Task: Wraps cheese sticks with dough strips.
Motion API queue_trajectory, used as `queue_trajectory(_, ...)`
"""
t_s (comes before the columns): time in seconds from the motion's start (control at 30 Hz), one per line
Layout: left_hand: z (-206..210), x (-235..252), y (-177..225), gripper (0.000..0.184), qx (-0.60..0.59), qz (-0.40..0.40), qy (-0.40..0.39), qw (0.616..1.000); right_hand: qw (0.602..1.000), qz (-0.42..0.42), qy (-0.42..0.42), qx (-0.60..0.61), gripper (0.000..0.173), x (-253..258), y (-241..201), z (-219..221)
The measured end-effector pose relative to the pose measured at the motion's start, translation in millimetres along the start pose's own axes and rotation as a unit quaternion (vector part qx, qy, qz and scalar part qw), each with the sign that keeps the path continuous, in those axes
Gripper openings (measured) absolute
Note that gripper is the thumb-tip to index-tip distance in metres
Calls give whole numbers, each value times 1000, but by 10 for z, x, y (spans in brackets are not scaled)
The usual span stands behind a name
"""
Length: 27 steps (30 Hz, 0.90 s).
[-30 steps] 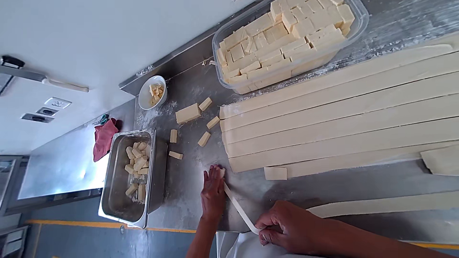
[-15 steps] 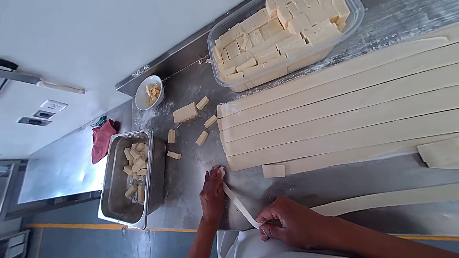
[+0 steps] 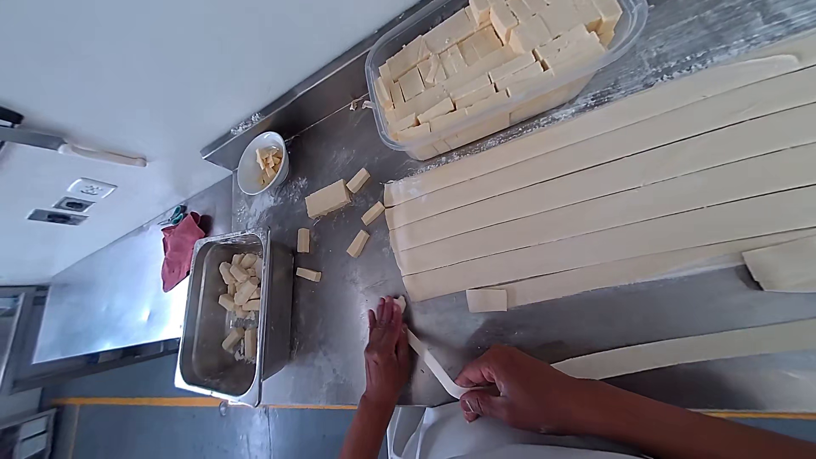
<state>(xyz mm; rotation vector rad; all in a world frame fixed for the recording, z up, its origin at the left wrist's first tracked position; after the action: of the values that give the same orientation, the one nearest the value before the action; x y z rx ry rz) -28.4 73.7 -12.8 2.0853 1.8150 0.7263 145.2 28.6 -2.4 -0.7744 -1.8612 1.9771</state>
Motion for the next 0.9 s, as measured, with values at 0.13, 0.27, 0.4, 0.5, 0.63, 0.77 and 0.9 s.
queue_trajectory(0.13, -10, 9, -95, 38, -34, -47, -12, 998, 1000, -6, 4, -1, 28, 23, 18, 19)
queue_trajectory(0.27, 75, 20, -72, 37, -46, -46, 4, 998, 1000, -13, 5, -11, 27, 12, 2, 9)
queue_trajectory(0.4, -21, 54, -125, 31, -5, -43, 12, 999, 1000, 14, 13, -24, 28, -2, 60, -17)
queue_trajectory(0.5, -20, -16, -53, 33, -22, -19, -32, 999, 999, 41, 25, -13, 29, -2, 124, -24)
queue_trajectory(0.63, 31, -22, -164, 46, -49, -102, -30, 993, 998, 56, 42, 1, 30, 29, 177, -46)
queue_trajectory(0.77, 34, 15, -85, 35, -89, -88, -5, 992, 995, 89, 48, 3, 31, 27, 238, -83)
queue_trajectory(0.9, -123, 156, -379, 36, -316, -315, -25, 895, 992, 99, 74, 17, 30, 32, 323, -123)
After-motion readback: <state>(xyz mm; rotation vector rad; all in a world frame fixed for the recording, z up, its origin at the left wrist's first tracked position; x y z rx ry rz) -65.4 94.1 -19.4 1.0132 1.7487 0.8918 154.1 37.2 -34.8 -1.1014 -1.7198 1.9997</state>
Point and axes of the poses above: each hand's wrist, its own x-axis towards the middle knuckle, its own z-axis out of the palm, y = z × x, the point moved 8 cm from there along x, towards the middle knuckle, and after that the axes turned 10 degrees about -z, right-handed, at the moved point
